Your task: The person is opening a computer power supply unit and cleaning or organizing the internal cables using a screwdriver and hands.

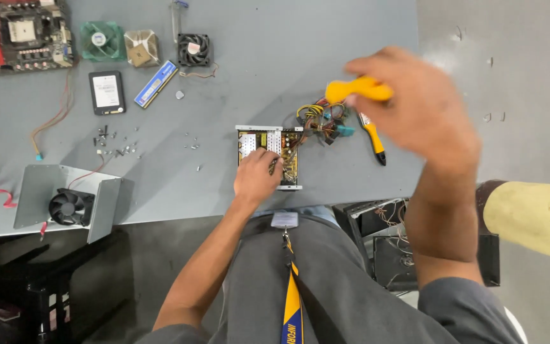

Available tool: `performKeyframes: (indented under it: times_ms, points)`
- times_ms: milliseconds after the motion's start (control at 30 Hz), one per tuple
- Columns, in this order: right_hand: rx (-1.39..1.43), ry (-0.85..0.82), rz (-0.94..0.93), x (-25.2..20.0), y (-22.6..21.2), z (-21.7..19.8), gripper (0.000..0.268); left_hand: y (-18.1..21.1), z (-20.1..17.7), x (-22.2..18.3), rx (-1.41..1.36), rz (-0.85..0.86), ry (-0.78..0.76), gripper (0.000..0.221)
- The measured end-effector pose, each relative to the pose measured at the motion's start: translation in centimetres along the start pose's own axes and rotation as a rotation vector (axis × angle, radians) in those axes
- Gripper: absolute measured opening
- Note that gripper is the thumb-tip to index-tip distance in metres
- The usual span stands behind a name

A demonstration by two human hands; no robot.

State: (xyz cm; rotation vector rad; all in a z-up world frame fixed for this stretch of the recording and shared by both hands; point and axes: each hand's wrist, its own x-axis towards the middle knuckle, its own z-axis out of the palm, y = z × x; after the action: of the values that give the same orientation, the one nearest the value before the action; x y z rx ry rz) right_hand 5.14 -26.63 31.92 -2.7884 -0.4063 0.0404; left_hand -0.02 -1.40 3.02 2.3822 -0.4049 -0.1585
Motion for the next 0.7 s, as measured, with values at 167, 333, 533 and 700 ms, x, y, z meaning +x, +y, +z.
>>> performKeyframes:
  times_ms: [167, 333, 533, 700]
  points:
    - [0.463, 0.274, 0.091, 0.7, 14.6, 8.9, 0.025, -0.3, 0.4, 0.1, 0.031, 0.041, 0.035, 0.022]
    - [0.776, 0.483, 0.238, -1.3, 25.2, 23.8, 0.026, -0.7, 0.7, 0.4, 0.031, 0.037, 0.027, 0.021]
    - [0.520, 0.470, 0.424, -3.4, 22.9, 27.1, 0.039, -0.5, 0.7, 0.6, 0.024, 0.065, 0.028, 0.017]
    - [0.280, 0.567, 0.620, -7.3, 22.5, 27.2, 0.033, 0.7, -0.6, 1.1, -0.018, 0.101, 0.129, 0.015]
